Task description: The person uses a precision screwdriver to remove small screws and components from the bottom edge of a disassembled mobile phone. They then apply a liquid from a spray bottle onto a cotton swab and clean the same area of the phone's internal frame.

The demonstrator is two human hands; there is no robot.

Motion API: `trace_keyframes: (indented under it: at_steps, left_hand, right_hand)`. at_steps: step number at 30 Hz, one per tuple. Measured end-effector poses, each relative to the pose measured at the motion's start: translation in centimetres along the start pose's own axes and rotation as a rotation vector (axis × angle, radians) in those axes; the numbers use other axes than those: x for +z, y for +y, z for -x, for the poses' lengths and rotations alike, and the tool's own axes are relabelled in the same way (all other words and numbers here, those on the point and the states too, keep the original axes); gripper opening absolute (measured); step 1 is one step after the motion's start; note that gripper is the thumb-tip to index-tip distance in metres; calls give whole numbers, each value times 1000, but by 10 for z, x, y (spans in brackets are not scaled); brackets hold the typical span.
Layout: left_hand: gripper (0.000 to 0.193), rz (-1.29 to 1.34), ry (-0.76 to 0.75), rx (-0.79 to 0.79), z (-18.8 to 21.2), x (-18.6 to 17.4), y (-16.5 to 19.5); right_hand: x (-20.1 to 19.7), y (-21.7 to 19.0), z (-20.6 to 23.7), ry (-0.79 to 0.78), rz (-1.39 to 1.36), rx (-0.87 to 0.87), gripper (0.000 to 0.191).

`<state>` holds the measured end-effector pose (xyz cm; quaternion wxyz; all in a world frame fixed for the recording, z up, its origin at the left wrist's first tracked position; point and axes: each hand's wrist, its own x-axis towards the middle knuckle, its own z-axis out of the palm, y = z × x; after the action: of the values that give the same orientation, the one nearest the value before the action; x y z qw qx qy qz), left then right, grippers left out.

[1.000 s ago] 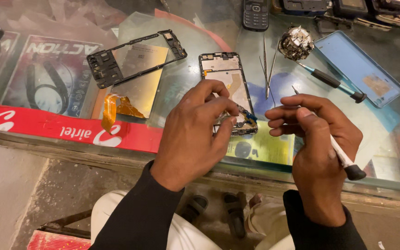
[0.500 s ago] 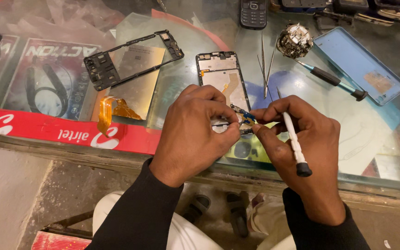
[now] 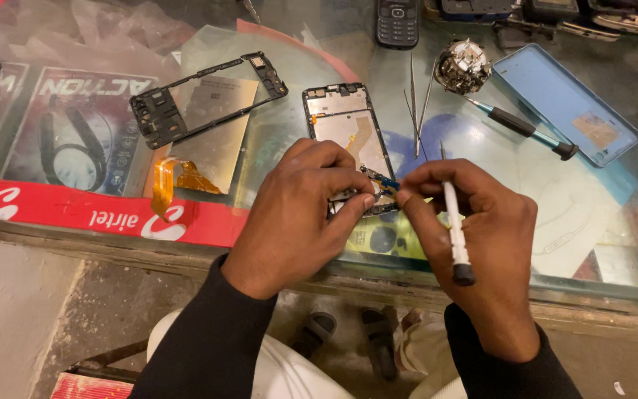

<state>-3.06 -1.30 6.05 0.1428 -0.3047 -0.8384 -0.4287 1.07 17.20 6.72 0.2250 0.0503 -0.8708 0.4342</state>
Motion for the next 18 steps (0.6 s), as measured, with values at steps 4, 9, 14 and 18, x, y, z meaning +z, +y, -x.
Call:
trace_keyframes:
  at_steps: [4, 9, 14, 18]
  left_hand:
    - [17, 153, -1, -106, 9, -6, -2]
    - [20, 26, 126, 6, 16, -2, -5]
    - [29, 9, 122, 8, 20, -2, -5]
    - [31, -28, 121, 28, 21, -2, -7]
  right_hand:
    - [-2, 1, 7, 97, -462, 177, 36]
    - [-4, 9, 15, 34, -496, 137, 31]
    - [-5, 13, 20, -47, -406, 144, 14]
    - [-1, 12, 22, -88, -302, 134, 15]
